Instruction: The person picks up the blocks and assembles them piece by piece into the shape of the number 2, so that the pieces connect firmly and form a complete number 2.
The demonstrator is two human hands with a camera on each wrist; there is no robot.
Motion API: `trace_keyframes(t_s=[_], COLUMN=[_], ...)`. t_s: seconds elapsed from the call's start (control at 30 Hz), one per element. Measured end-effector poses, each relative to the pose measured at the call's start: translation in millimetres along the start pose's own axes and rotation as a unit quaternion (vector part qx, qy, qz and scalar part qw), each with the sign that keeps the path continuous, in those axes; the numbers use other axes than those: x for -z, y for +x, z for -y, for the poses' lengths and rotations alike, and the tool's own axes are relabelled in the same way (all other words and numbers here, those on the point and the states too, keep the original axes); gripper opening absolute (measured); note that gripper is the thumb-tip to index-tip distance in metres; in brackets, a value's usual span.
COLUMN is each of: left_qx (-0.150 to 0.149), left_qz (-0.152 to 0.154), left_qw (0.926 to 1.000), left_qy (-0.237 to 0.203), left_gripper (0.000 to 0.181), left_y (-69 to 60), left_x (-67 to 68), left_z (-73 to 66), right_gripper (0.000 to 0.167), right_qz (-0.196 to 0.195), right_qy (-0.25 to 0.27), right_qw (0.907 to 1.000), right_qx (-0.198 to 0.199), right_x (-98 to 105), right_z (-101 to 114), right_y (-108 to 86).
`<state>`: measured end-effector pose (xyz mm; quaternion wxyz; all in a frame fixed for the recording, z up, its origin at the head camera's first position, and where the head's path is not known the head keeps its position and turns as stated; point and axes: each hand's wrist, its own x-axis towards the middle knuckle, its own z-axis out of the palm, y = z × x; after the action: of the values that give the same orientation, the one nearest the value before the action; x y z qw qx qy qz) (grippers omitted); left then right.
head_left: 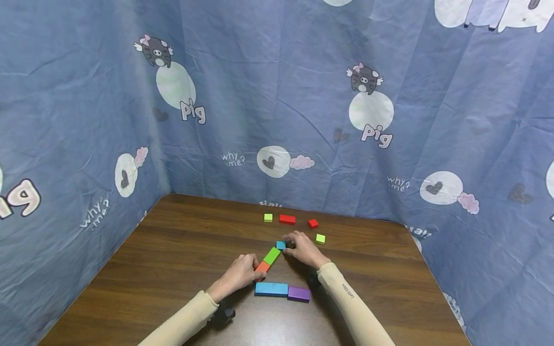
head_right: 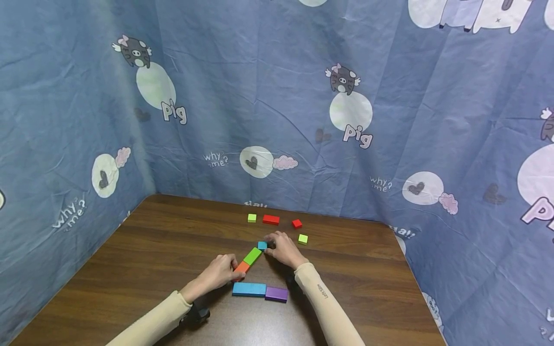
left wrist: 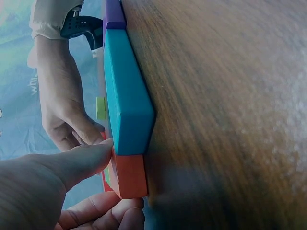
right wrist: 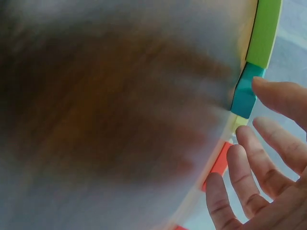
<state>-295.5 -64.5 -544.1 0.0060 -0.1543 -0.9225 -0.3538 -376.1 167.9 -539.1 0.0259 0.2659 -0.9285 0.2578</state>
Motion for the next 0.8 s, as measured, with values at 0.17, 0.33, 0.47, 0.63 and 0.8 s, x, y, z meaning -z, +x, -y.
trace_keyframes(t_s=[0.17, 0.33, 0.47, 0.63, 0.8], left_qx=[0.006, 0.009, 0.008, 0.008, 0.012], left_qz=[0.0, 0.005, 0.007, 0.008, 0.01], left_qw=[1.0, 0.9999, 0.9999, 0.9999, 0.9998], left_qy=[-0.002, -0.007, -0.006, -0.011, -0.013], left_gripper=[0.028, 0.027, 0.028, 0.027, 0.027], left_y=[0.0, -0.5, -0.5, 0.0, -0.1], left_x=[0.7, 0.3, 0.0, 0.0, 0.0], left_z=[-0.2, 0.7, 1.4, 1.4, 0.5], right_gripper=[0.039, 0.039, 0.039, 0.038, 0.036], right_qz=[-0.008, -0.011, -0.02, -0.039, -0.055], right_qy=[0.015, 0.011, 0.013, 0.018, 0.015], right_qw=[0.9999, 0.9999, 0.9997, 0.9986, 0.9973], right_qx=[-0.001, 0.001, -0.011, -0.029, -0.046], right_x=[4.5, 8.5, 13.3, 21.9, 31.5], right_z=[-2.4, -6.9, -12.2, -21.5, -30.9], right_y=[-4.2, -9.7, -15.0, -21.4, -28.3])
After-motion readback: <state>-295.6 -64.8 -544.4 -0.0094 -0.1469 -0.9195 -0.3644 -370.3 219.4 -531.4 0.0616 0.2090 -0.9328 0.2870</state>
